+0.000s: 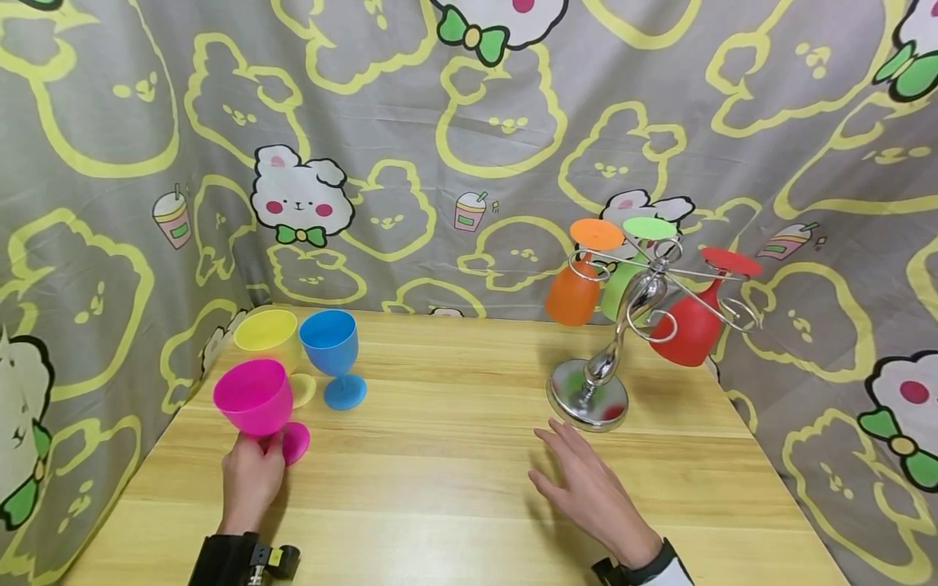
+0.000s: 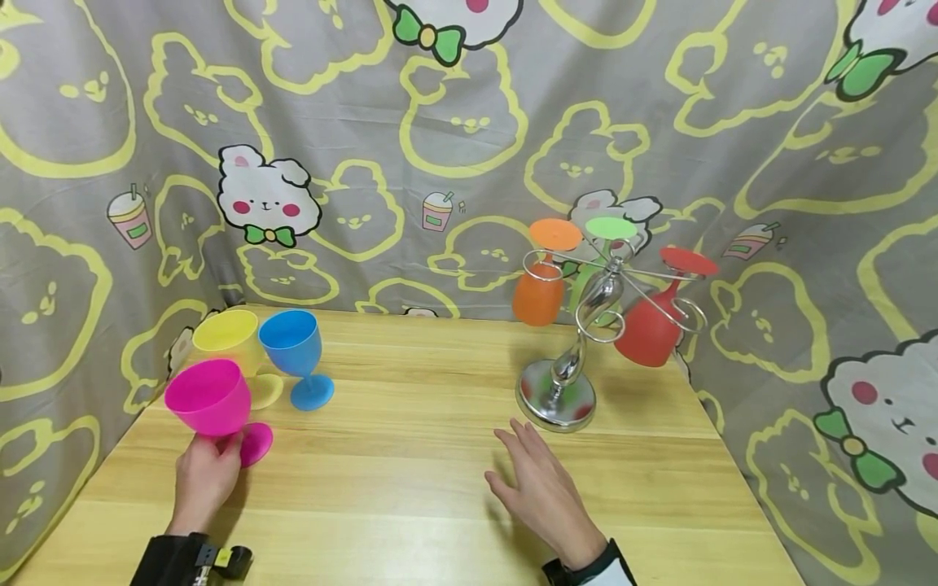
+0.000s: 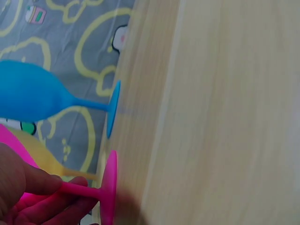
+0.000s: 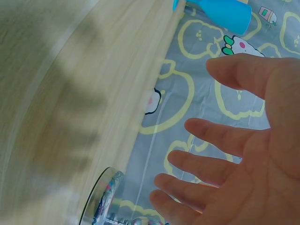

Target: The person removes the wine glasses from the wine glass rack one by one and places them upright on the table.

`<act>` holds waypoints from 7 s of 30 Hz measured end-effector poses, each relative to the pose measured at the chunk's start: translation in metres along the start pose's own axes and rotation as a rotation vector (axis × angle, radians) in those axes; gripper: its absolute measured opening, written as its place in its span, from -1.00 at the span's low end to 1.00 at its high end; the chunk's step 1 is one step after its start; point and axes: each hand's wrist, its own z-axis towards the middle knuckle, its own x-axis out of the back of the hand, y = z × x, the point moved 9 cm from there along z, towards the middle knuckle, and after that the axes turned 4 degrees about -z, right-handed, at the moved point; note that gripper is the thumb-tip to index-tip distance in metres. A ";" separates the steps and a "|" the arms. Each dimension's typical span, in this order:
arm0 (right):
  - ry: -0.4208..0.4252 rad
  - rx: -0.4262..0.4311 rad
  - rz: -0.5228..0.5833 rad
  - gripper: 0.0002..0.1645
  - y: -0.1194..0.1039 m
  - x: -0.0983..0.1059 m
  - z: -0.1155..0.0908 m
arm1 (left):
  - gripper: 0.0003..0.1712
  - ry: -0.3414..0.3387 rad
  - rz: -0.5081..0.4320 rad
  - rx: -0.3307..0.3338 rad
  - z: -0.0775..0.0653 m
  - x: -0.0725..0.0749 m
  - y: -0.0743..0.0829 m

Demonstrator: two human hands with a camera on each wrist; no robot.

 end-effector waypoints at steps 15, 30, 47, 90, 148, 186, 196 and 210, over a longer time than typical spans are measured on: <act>-0.026 -0.022 0.019 -0.37 0.000 -0.004 0.000 | -0.70 0.001 0.020 0.038 0.016 0.012 -0.016; -0.028 -0.020 0.027 -0.37 0.001 -0.006 -0.001 | -0.69 -0.006 0.006 0.026 0.028 0.010 -0.018; -0.021 -0.014 0.028 -0.37 0.002 -0.003 -0.002 | -0.47 -0.005 -0.049 0.190 0.016 0.023 -0.029; -0.014 -0.016 0.127 -0.32 -0.016 -0.017 0.014 | -0.17 -0.412 0.339 -0.459 -0.093 -0.139 0.144; -0.012 -0.061 -0.295 -0.24 0.167 0.264 0.119 | -0.21 -0.467 0.232 -0.390 -0.101 -0.142 0.135; 0.110 -0.040 -0.277 -0.37 0.150 0.269 0.138 | -0.21 -0.451 0.202 -0.403 -0.106 -0.139 0.132; 0.157 -0.136 -0.248 -0.37 0.170 0.276 0.129 | -0.21 -0.465 0.189 -0.402 -0.109 -0.139 0.134; 0.346 -0.296 -0.294 -0.45 0.201 0.283 0.060 | -0.20 -0.484 0.159 -0.390 -0.109 -0.142 0.132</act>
